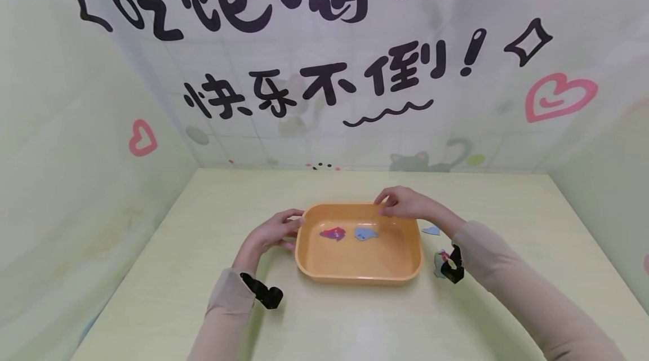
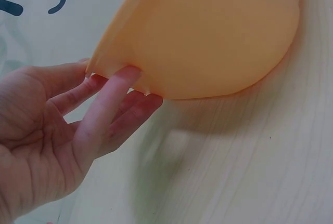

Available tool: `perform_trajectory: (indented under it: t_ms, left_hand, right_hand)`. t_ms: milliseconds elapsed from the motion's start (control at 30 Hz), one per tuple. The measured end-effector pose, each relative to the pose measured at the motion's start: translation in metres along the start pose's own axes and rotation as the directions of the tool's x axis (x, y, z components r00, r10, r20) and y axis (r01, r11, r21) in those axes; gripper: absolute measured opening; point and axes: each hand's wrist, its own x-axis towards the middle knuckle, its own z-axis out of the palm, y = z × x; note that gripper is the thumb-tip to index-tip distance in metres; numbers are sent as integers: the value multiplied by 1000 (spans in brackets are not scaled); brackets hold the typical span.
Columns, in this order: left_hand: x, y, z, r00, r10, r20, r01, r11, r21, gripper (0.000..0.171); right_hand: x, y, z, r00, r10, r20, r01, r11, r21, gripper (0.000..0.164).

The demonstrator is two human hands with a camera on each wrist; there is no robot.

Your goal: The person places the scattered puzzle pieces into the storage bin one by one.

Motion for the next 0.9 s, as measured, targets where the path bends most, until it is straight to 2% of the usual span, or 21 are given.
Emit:
perform_trajectory:
  t_ms: [233,400,767,900]
  left_hand:
    - [-1,0,-1,1000,-5,3,5,1000,8,43]
    - [0,-1,-2,1000,-8,6,7,1000,7,43]
    - [-1,-1,-2,1000,-5,-1,5,1000,-13,42]
    - [-1,-1,-1,1000,-9,-3,9,1000,-17,42]
  right_hand:
    - [-6,12,-16,996,7,-92,-6,1000,19,30]
    - [-10,25,-24,988,50,-148,-46,998,31,30]
    - [-11,59,-29,977,110,-184,-105,994,38,35]
    - [-11,64,-30,974,131,-185,-127,991,33,33]
